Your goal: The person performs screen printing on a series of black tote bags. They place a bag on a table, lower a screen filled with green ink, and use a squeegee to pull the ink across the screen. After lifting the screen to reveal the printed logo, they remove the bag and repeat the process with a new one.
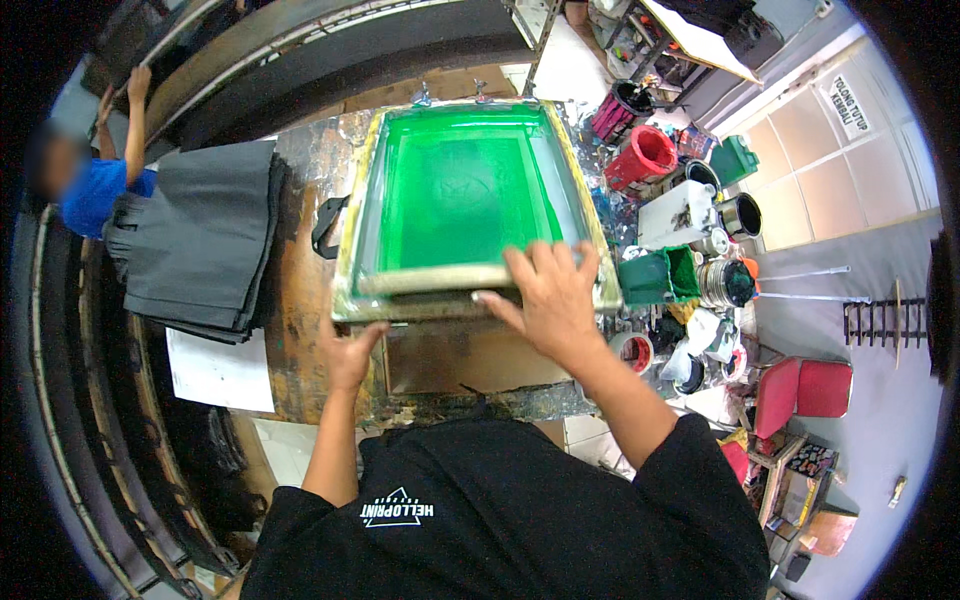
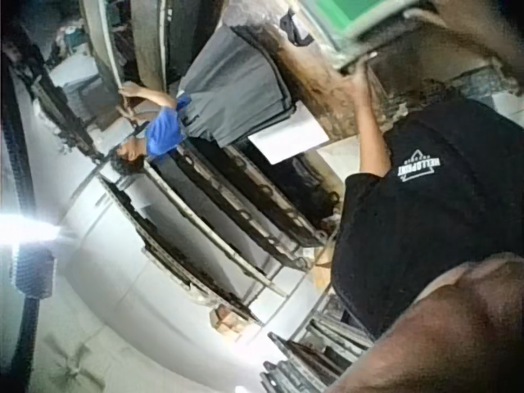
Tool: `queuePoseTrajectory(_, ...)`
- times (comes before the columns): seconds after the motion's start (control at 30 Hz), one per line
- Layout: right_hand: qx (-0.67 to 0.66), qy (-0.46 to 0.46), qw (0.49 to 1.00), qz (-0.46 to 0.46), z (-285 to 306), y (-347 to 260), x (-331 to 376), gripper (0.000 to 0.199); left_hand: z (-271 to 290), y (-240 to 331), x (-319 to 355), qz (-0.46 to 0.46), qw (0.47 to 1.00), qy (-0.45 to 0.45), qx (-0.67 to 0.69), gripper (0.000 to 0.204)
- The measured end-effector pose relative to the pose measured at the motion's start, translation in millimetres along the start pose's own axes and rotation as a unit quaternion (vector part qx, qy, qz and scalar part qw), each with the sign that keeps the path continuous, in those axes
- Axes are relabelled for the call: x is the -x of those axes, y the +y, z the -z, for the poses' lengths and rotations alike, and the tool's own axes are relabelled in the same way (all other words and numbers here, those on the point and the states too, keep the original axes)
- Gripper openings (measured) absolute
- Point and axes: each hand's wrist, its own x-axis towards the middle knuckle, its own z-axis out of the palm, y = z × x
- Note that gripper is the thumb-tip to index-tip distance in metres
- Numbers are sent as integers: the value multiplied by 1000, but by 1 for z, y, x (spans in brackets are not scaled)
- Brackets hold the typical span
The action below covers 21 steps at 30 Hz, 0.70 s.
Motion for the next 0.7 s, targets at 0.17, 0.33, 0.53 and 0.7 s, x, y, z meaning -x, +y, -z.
queuePoseTrajectory(0.17, 70, 214, 972, 63, 47, 20, -86, 52, -21, 100, -62, -131, 987, 90, 39, 73)
queuePoseTrajectory(0.33, 95, 246, 963, 62, 73, 28, -150, 59, -30, 76, -105, -222, 963, 150, 32, 72)
queuePoseTrajectory(0.53, 71, 215, 973, 39, 86, 32, -178, 64, -35, -113, -68, 76, 960, 36, -266, 100)
queuePoseTrajectory(0.7, 72, 203, 976, 30, 92, 40, -193, 66, -61, -86, -33, 103, 894, 37, -433, 84)
